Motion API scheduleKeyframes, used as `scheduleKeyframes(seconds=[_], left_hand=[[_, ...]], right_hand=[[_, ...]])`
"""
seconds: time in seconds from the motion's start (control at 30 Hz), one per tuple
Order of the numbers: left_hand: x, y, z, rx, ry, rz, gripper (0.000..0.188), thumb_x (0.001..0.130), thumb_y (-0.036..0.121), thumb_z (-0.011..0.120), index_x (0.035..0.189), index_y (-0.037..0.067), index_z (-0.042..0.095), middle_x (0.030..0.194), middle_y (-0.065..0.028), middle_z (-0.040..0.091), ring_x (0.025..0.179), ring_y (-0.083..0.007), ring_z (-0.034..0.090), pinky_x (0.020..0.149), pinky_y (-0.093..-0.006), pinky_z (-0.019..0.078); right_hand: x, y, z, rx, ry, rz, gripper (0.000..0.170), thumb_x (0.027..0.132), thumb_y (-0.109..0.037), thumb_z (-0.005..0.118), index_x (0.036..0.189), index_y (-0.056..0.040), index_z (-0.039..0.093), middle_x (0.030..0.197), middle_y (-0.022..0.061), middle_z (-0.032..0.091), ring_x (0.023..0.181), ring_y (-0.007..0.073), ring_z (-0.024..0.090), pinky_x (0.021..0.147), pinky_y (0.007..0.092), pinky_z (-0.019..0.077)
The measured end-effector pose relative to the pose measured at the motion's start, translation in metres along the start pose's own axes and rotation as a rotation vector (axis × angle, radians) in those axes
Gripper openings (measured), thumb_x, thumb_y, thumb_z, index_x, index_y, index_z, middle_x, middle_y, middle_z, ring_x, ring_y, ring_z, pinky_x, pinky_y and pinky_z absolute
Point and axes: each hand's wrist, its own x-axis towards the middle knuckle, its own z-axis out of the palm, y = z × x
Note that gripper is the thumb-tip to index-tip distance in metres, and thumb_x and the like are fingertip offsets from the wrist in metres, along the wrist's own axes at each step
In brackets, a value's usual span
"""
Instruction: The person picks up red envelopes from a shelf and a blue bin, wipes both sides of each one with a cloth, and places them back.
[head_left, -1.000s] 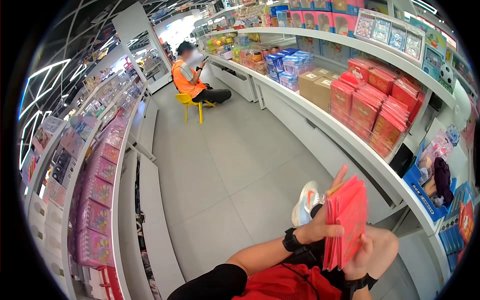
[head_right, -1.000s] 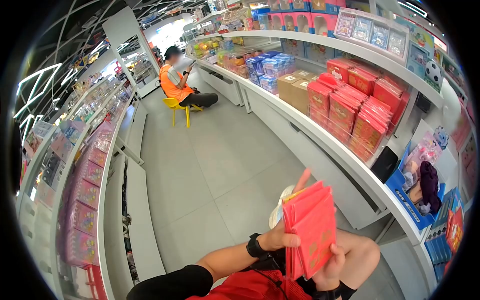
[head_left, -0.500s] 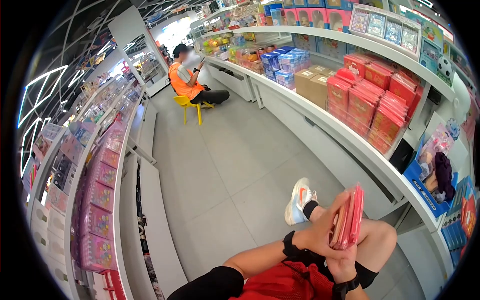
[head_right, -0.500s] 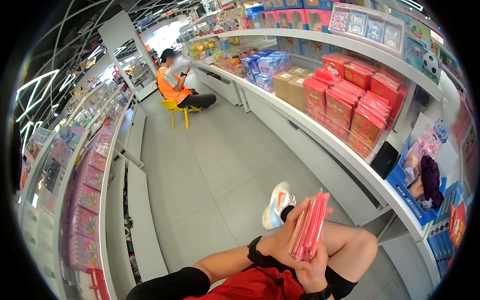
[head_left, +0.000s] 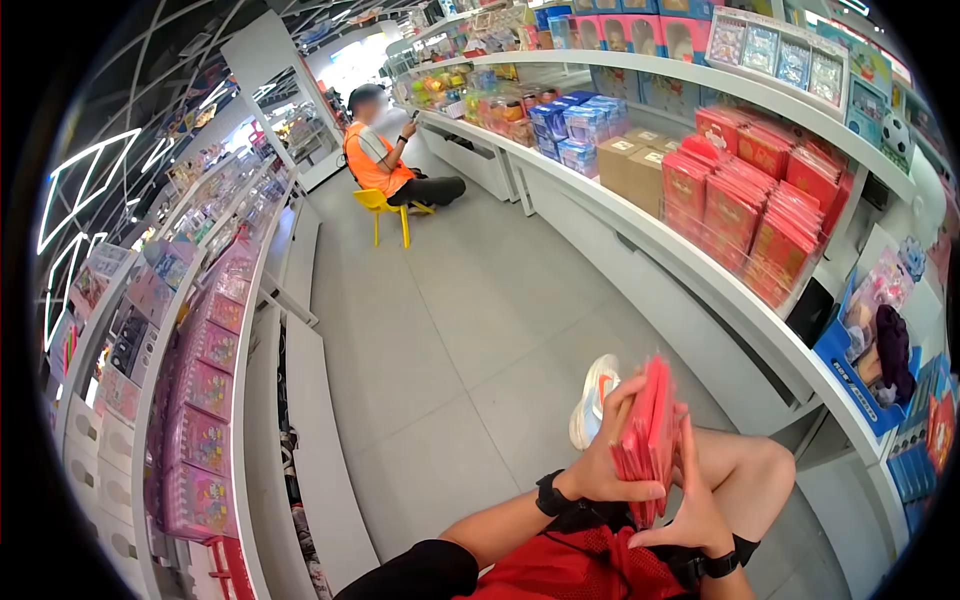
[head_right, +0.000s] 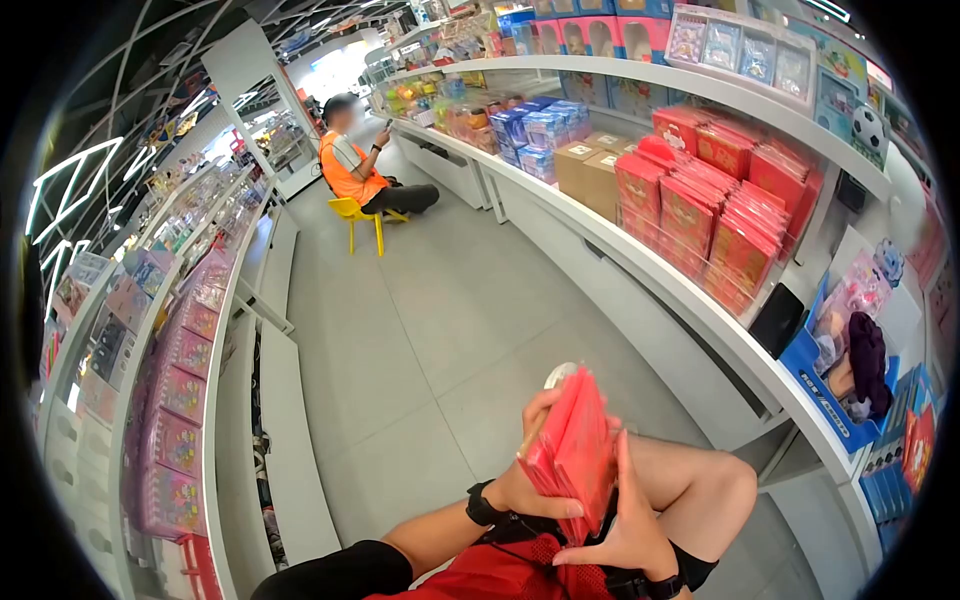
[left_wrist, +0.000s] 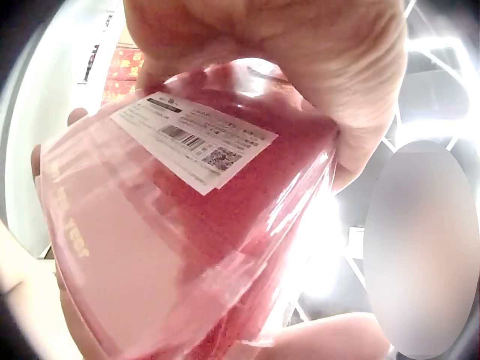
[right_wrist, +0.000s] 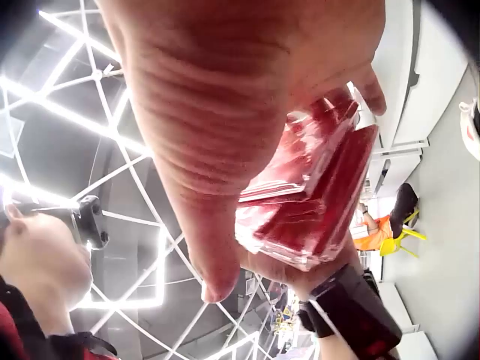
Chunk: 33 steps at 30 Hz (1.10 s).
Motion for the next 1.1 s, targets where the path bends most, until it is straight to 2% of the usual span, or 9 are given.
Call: scheduleKeyframes(seconds=[0.23,0.47,0.57,0.63,0.67,0.83,0.93,1.03,1.1], left_hand=[[-0.009,-0.003,0.0,0.007,-0.104,-0.019,0.123,0.07,0.022,0.096,0.159,0.013,0.011,0.16,-0.0227,0.025,0.144,-0.0352,0.042,0.113,-0.0491,0.0422],[-0.002,0.011,-0.014,0.247,-0.11,0.073,0.107,0.069,0.032,0.095,0.153,0.015,0.032,0.145,-0.0219,0.039,0.134,-0.0353,0.049,0.109,-0.0484,0.0437],[0.001,0.019,-0.007,0.052,0.005,0.071,0.097,0.071,0.031,0.093,0.149,0.016,0.037,0.143,-0.0227,0.038,0.13,-0.0365,0.05,0.109,-0.0495,0.0429],[0.012,0.03,0.004,-0.107,0.085,0.077,0.093,0.072,0.03,0.092,0.147,0.016,0.038,0.142,-0.0233,0.039,0.129,-0.0372,0.049,0.11,-0.0502,0.0423],[0.022,0.035,0.009,-0.086,0.112,0.209,0.091,0.073,0.029,0.091,0.146,0.017,0.038,0.141,-0.0241,0.039,0.129,-0.0377,0.049,0.11,-0.0509,0.0426],[0.013,-0.001,0.01,0.159,-0.073,0.351,0.101,0.074,0.03,0.09,0.152,0.02,0.026,0.151,-0.0255,0.035,0.135,-0.0451,0.047,0.109,-0.0575,0.0452],[0.002,-0.017,0.007,0.034,0.123,0.128,0.118,0.074,0.037,0.092,0.158,0.023,0.01,0.158,-0.0249,0.029,0.144,-0.0457,0.04,0.113,-0.0599,0.0416],[-0.01,-0.013,0.024,-0.203,0.213,-0.093,0.124,0.074,0.041,0.092,0.162,0.019,0.008,0.162,-0.02,0.029,0.148,-0.0397,0.038,0.115,-0.0554,0.0414],[-0.04,-0.029,0.001,-0.101,0.081,-0.318,0.12,0.077,0.044,0.09,0.164,0.01,0.014,0.162,-0.0161,0.035,0.146,-0.0337,0.043,0.117,-0.0503,0.0414]], right_hand=[[-0.002,0.01,0.007,-0.123,-0.008,0.091,0.152,0.06,-0.025,0.1,0.165,-0.0046,-0.007,0.165,0.0232,0.026,0.147,0.0342,0.042,0.116,0.0471,0.0406],[-0.004,0.0,0.01,-0.136,0.02,0.077,0.146,0.062,-0.036,0.099,0.164,0.0011,0.0,0.163,0.0286,0.027,0.149,0.0391,0.037,0.12,0.0486,0.0341],[-0.004,-0.004,0.019,0.081,0.055,-0.015,0.132,0.076,-0.044,0.091,0.164,-0.0005,0.003,0.164,0.0251,0.027,0.151,0.0373,0.035,0.121,0.0505,0.033],[0.0,-0.006,0.031,0.852,0.343,0.22,0.128,0.081,-0.067,0.077,0.166,-0.0062,0.002,0.167,0.0204,0.025,0.15,0.0338,0.036,0.122,0.0505,0.0315],[-0.003,0.009,0.031,1.182,0.375,0.19,0.106,0.093,-0.077,0.051,0.164,-0.0056,0.017,0.165,0.018,0.032,0.148,0.035,0.039,0.122,0.0519,0.0328],[0.01,-0.004,0.027,1.565,0.384,0.342,0.085,0.099,-0.066,0.047,0.154,-0.0022,0.039,0.153,0.0172,0.05,0.14,0.0342,0.049,0.118,0.0486,0.0385],[0.008,0.006,0.029,1.381,0.521,0.396,0.06,0.104,-0.04,0.049,0.149,-0.0018,0.045,0.146,0.0169,0.057,0.132,0.033,0.056,0.113,0.0466,0.0445],[0.009,0.0,0.029,1.339,0.459,0.483,0.057,0.104,-0.037,0.05,0.149,-0.0023,0.045,0.147,0.0166,0.056,0.132,0.0329,0.056,0.113,0.0471,0.0446],[0.007,0.001,0.032,1.324,0.497,0.477,0.055,0.104,-0.032,0.053,0.15,-0.0019,0.045,0.148,0.016,0.056,0.135,0.0309,0.055,0.114,0.0463,0.0434]])
